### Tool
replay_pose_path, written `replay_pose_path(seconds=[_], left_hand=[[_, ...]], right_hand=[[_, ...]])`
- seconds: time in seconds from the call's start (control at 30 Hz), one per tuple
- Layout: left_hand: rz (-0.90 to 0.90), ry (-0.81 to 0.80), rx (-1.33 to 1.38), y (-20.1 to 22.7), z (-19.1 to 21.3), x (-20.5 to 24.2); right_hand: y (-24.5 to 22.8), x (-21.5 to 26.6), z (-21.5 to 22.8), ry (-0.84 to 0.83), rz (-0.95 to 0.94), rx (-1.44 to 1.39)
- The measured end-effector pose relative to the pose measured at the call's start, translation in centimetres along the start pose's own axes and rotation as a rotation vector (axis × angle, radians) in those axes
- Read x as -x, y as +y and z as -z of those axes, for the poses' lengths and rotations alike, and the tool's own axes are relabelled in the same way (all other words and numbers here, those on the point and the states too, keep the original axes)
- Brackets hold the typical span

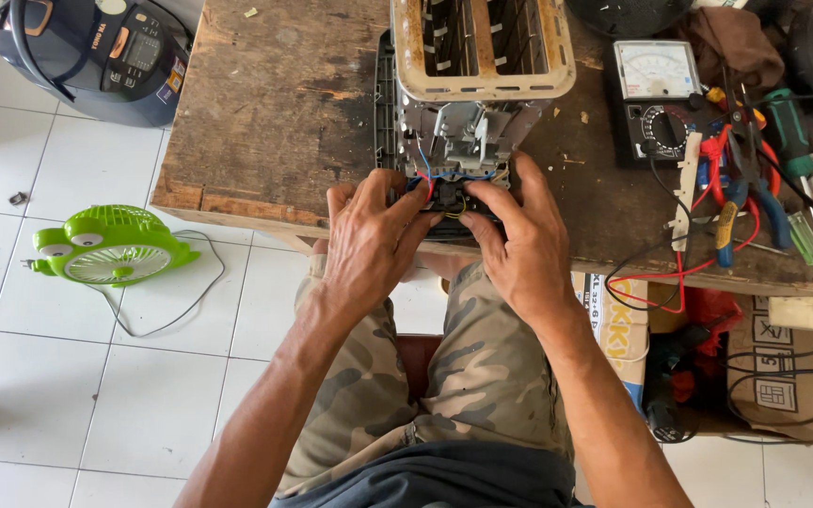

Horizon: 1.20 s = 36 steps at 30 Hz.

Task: The person works on the internal wiring of a disassembled toaster, connecting and adjusting wires with their hands. They then use a screwdriver to tighten screws on the toaster's casing.

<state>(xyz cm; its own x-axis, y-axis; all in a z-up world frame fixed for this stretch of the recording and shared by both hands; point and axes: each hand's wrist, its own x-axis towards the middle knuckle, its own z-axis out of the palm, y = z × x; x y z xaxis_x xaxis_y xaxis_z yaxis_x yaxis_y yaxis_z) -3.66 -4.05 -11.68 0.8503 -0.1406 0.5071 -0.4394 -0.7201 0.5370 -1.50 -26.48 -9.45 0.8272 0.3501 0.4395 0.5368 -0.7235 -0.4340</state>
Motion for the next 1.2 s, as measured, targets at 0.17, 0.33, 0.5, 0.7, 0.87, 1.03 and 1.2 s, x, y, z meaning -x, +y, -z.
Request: replay_pose_path(seconds=[0.17,0.33,0.5,0.7,0.87,1.03,1.2], left_hand=[[0.002,0.024,0.029,-0.3,-0.3,0.0],[0.035,0.04,0.096,-0.1,-0.2,-0.3],[0.06,0.083,0.167,0.3,-0.3,-0.1],[0.085,0.072,0.14,0.6,0.0,-0.2],[0.138,0.089,0.195,1.2,0.0,0.2],[0.199,0.137,0.246,1.0,-0.4,0.6],[0.217,0.136,0.231,0.5,0.0,0.2]], right_hand=[[-0.8,0.2,0.0,0.05,-0.023,0.005],[-0.7,0.4,-0.6,0.086,0.001,0.039],[-1.0,0.5,-0.6,0.117,-0.003,-0.017],[-0.1,0.0,-0.5,0.107,0.018,0.014],[-0.3,0.0,-0.1,0.066,-0.005,0.016],[-0.2,0.0,0.3,0.052,-0.02,0.011],[-0.7,-0.4,0.6,0.028,-0.015,0.055]])
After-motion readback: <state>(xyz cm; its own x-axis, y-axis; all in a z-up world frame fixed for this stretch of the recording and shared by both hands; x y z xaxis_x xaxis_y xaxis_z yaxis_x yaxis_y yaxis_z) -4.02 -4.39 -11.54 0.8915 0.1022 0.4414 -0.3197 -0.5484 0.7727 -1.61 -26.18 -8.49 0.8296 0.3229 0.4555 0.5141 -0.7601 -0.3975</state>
